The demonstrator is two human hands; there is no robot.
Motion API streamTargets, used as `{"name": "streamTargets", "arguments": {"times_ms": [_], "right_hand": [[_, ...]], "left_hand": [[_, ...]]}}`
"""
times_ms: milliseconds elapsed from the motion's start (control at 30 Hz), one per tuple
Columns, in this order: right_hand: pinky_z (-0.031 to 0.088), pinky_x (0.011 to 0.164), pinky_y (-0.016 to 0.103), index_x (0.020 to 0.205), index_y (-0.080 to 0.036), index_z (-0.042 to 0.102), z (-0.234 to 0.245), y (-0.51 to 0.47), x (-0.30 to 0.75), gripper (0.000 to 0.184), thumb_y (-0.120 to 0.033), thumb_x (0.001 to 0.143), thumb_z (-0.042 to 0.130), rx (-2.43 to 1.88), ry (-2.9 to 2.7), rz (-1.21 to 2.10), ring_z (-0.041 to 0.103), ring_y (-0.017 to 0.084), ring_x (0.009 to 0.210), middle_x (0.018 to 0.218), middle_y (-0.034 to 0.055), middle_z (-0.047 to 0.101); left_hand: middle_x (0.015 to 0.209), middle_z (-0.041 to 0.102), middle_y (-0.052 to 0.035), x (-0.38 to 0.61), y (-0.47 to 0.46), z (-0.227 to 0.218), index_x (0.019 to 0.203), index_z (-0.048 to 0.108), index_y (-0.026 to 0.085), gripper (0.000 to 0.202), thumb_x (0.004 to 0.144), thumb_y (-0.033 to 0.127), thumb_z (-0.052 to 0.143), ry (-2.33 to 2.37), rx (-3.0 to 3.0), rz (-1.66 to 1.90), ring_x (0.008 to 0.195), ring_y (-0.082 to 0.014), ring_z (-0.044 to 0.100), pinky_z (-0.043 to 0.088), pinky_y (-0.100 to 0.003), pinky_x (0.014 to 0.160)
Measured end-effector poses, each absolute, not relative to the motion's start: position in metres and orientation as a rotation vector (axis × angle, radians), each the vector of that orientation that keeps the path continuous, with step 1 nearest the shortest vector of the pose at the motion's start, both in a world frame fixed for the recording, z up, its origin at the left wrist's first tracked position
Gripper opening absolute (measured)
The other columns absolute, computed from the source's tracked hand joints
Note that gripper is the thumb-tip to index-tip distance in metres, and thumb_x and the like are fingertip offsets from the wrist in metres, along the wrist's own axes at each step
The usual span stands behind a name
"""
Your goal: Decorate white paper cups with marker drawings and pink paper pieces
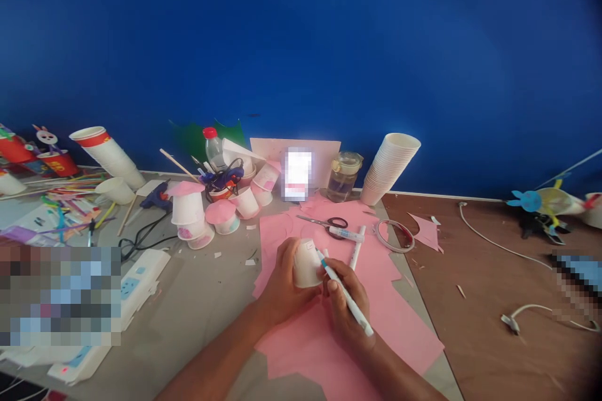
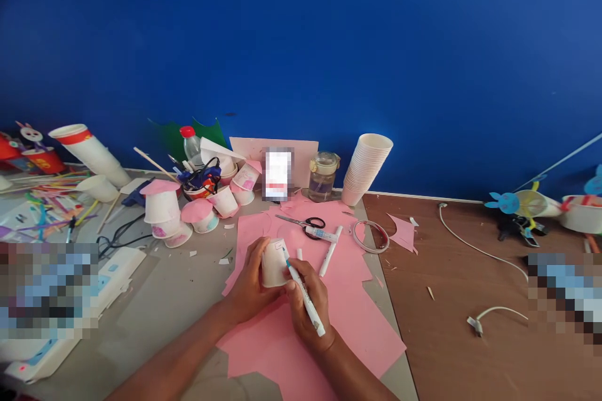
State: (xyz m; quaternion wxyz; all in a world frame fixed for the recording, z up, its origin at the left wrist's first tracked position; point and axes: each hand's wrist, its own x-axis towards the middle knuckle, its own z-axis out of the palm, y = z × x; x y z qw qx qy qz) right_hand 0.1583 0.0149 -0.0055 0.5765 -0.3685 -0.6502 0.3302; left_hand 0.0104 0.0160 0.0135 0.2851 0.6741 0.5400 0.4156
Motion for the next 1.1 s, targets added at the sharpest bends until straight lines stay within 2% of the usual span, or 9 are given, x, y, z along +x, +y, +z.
{"name": "streamTargets", "arguments": {"times_ms": [133,233,500,700,900,1100], "right_hand": [[0.049,0.076,0.039,0.102,-0.022,0.058,0.009,0.017,0.161,0.02,-0.018,0.086,0.047,-0.674,-1.713,0.642,0.058,0.019,0.075,0.079,0.0042,0.06],[0.047,0.081,0.044,0.103,-0.022,0.058,0.018,0.018,0.161,0.024,-0.014,0.083,0.047,-0.593,-1.771,0.555,0.058,0.019,0.071,0.075,0.0029,0.061],[0.046,0.082,0.045,0.103,-0.023,0.057,0.021,0.018,0.161,0.027,-0.011,0.08,0.049,-0.556,-1.879,0.513,0.058,0.017,0.067,0.076,0.002,0.063],[0.047,0.077,0.042,0.102,-0.021,0.055,0.019,0.017,0.158,0.025,-0.012,0.079,0.049,-0.64,-1.828,0.482,0.055,0.018,0.065,0.07,0.0007,0.057],[0.047,0.076,0.042,0.098,-0.022,0.053,0.018,0.017,0.156,0.022,-0.01,0.079,0.049,-0.619,-1.826,0.482,0.052,0.016,0.063,0.071,0.0003,0.055],[0.047,0.074,0.042,0.097,-0.023,0.054,0.017,0.017,0.157,0.021,-0.011,0.08,0.049,-0.652,-1.83,0.495,0.053,0.018,0.068,0.073,0.0018,0.057]], "left_hand": [[0.135,0.035,-0.0149,0.009,0.015,0.012,0.134,0.029,0.023,0.079,0.069,0.031,0.073,1.442,1.793,1.098,0.128,-0.0322,0.036,0.036,-0.051,0.104],[0.137,0.034,-0.0149,0.008,0.015,0.012,0.135,0.028,0.022,0.079,0.07,0.032,0.072,1.43,1.784,1.087,0.13,-0.0312,0.034,0.035,-0.049,0.106],[0.138,0.033,-0.015,0.007,0.015,0.004,0.14,0.023,0.023,0.083,0.072,0.029,0.07,1.398,1.84,1.118,0.131,-0.0311,0.034,0.033,-0.05,0.108],[0.137,0.034,-0.0179,0.01,0.013,0.01,0.144,0.009,0.023,0.099,0.068,0.025,0.073,1.398,1.74,1.125,0.125,-0.0318,0.04,0.04,-0.052,0.101],[0.14,0.03,-0.0184,0.008,0.014,0.008,0.141,0.019,0.02,0.091,0.068,0.026,0.073,1.421,1.759,1.062,0.131,-0.0331,0.032,0.031,-0.053,0.108],[0.142,0.028,-0.0162,0.007,0.015,0.005,0.142,0.016,0.023,0.093,0.068,0.025,0.072,1.423,1.779,1.05,0.133,-0.0319,0.03,0.03,-0.05,0.109]]}}
